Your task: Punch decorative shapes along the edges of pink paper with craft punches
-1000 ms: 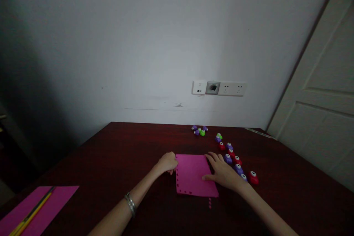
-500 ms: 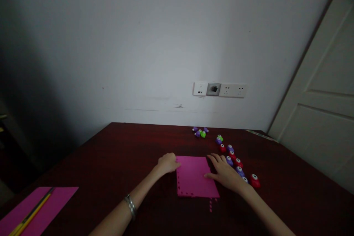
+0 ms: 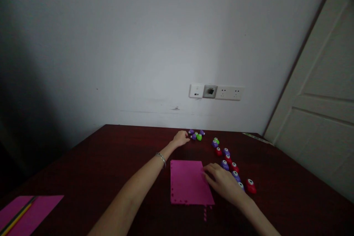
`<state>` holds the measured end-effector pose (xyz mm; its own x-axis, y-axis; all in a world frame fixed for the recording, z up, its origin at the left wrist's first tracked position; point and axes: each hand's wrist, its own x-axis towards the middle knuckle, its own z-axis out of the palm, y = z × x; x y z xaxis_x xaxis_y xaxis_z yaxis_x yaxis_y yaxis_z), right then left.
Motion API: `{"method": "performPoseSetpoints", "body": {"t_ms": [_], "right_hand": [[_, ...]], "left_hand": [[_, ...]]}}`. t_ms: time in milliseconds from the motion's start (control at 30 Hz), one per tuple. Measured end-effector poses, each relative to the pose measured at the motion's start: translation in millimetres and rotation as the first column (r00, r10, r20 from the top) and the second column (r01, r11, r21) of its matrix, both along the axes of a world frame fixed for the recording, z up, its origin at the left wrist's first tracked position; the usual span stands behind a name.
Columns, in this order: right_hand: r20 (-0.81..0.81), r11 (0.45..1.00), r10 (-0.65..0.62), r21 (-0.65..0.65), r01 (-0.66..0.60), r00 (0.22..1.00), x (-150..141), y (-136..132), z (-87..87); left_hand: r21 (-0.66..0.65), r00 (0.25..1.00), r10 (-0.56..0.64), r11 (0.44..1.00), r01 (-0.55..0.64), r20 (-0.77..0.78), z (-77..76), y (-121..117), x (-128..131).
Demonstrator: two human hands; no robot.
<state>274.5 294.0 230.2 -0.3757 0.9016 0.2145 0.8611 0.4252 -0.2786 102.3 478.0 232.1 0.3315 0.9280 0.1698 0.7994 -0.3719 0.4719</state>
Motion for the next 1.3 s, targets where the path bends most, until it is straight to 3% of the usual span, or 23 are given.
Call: {"method": "performPoseSetpoints", "body": {"t_ms": [300,633,967,1133,1300], "right_hand": [[0.097,1.000,0.002,0.006,-0.003,0.995,1,3,-2.9],[0.136,1.000,-0.002,0.013,0.000,0.991,3,4,-5.6],[0.148,1.000,-0.016,0.007,0.015,0.989,4,5,-5.5],[0.145,0.999,-0.041,0.009,0.040,0.989,3,4,-1.6],[0.092,0.996,-0.082,-0.016,0.083,0.992,3,2,6.8]], "left_hand": [[0.020,0.990,-0.121,0.992,0.123,-0.073,-1.3,30,33],[0.023,0.979,-0.120,0.992,0.125,-0.164,-14.8,53,39],[0.070,0.986,-0.150,0.985,0.155,-0.078,-21.8,56,37],[0.116,0.984,-0.178,0.978,0.174,0.023,-14.5,51,29],[0.174,0.967,-0.227,0.963,0.205,0.114,10.1,32,11]]}}
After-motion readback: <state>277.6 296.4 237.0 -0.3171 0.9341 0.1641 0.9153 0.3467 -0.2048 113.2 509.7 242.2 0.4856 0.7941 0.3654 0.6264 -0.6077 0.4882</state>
